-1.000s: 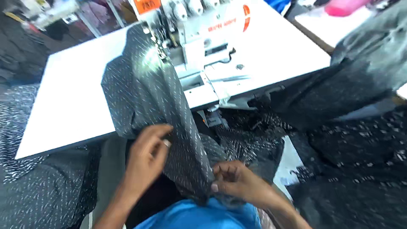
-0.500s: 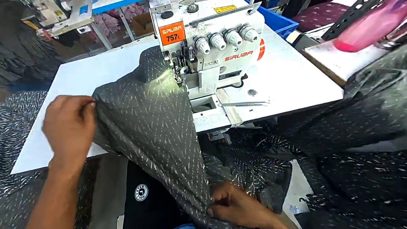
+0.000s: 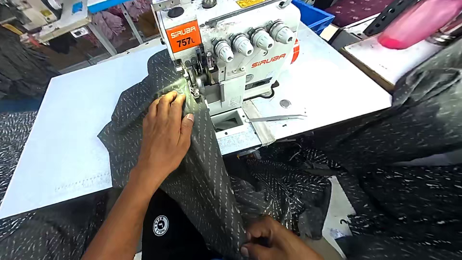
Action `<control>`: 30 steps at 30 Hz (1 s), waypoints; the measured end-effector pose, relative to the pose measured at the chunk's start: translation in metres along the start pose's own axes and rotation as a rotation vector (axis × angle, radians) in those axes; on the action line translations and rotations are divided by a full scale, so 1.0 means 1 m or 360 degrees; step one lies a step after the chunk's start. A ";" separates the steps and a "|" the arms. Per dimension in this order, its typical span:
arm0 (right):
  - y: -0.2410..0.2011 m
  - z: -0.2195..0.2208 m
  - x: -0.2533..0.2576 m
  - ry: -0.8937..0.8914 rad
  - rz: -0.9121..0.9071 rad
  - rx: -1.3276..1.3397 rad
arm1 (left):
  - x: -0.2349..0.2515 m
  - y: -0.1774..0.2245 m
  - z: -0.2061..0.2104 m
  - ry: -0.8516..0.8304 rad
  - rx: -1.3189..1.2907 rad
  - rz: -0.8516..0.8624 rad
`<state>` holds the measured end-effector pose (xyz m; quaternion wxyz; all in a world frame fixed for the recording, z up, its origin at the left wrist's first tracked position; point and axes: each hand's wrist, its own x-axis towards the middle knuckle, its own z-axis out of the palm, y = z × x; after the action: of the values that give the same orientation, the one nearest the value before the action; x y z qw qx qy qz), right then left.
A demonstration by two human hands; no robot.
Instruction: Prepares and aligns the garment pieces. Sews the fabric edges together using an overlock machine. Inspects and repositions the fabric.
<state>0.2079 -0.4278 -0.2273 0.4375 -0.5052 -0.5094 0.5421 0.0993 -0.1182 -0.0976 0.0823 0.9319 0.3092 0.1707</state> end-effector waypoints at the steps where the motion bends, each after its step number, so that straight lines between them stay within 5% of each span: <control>1: -0.003 -0.002 0.003 0.0024 -0.0024 0.0013 | 0.005 -0.002 0.001 -0.0015 -0.0019 -0.0014; 8: -0.021 -0.023 0.046 0.0160 -0.0292 0.0009 | 0.060 -0.034 0.005 -0.0097 -0.0023 -0.0043; 20: -0.070 -0.054 0.116 0.0371 -0.0348 -0.0005 | 0.142 -0.074 0.010 -0.0211 -0.0110 -0.0376; 30: -0.102 -0.086 0.179 0.0582 -0.0450 -0.0120 | 0.184 -0.082 -0.006 0.0013 0.0312 -0.0481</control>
<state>0.2704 -0.2315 -0.1411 0.5750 -0.5345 -0.5072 0.3556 0.1900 0.0580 -0.0641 0.0145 0.8776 0.4613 0.1292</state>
